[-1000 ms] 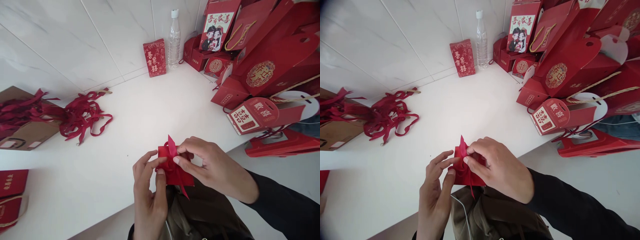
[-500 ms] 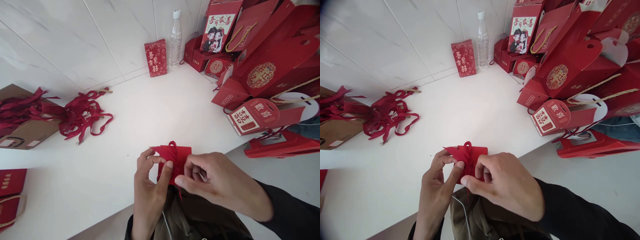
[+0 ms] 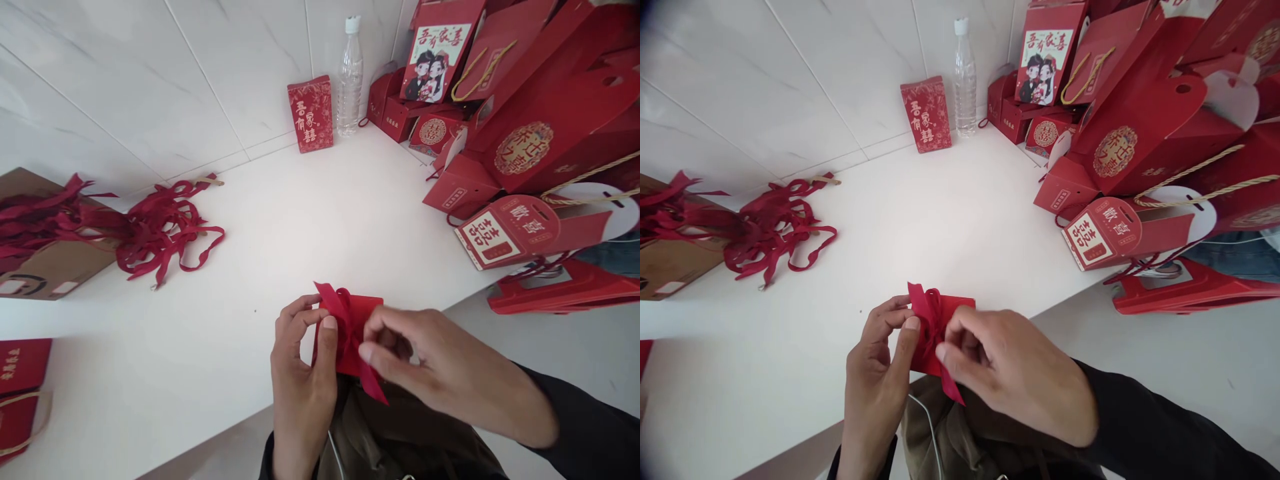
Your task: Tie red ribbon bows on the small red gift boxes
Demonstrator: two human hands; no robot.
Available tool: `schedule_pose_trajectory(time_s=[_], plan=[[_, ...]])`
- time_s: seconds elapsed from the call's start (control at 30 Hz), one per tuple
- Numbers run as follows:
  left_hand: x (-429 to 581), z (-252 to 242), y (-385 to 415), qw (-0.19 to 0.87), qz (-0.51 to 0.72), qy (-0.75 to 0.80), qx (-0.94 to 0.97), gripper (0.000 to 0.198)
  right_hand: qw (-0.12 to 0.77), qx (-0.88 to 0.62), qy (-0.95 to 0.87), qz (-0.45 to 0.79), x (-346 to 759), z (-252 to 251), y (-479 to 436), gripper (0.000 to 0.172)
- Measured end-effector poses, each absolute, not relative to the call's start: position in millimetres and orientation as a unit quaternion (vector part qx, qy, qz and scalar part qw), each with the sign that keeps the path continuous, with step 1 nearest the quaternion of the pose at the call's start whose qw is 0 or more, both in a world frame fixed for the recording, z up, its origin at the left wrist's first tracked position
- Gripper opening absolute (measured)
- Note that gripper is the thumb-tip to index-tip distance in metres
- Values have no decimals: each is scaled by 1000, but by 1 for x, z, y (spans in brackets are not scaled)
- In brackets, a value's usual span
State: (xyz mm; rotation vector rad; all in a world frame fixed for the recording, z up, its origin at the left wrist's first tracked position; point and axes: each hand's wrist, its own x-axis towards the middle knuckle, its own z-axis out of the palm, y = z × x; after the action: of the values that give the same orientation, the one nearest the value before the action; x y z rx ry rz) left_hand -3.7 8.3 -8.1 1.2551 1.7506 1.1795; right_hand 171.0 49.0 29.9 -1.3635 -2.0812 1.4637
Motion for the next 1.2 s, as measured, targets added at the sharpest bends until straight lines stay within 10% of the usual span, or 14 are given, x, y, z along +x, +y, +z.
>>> schedule_pose_trajectory(time_s=[0.17, 0.57, 0.77, 1.2], plan=[[-3, -7, 1, 325, 433, 665, 515, 16, 195, -485, -745, 414, 164, 24, 73, 33], [0, -14, -35, 145, 397, 696, 580, 6, 221, -432, -665, 568, 167, 27, 79, 9], [-2, -16, -34, 148, 405, 683, 590, 10, 207, -357, -521, 747, 170, 20, 90, 22], [-2, -13, -37, 211, 400, 704, 548, 14, 177, -403, -617, 652, 178, 23, 84, 16]])
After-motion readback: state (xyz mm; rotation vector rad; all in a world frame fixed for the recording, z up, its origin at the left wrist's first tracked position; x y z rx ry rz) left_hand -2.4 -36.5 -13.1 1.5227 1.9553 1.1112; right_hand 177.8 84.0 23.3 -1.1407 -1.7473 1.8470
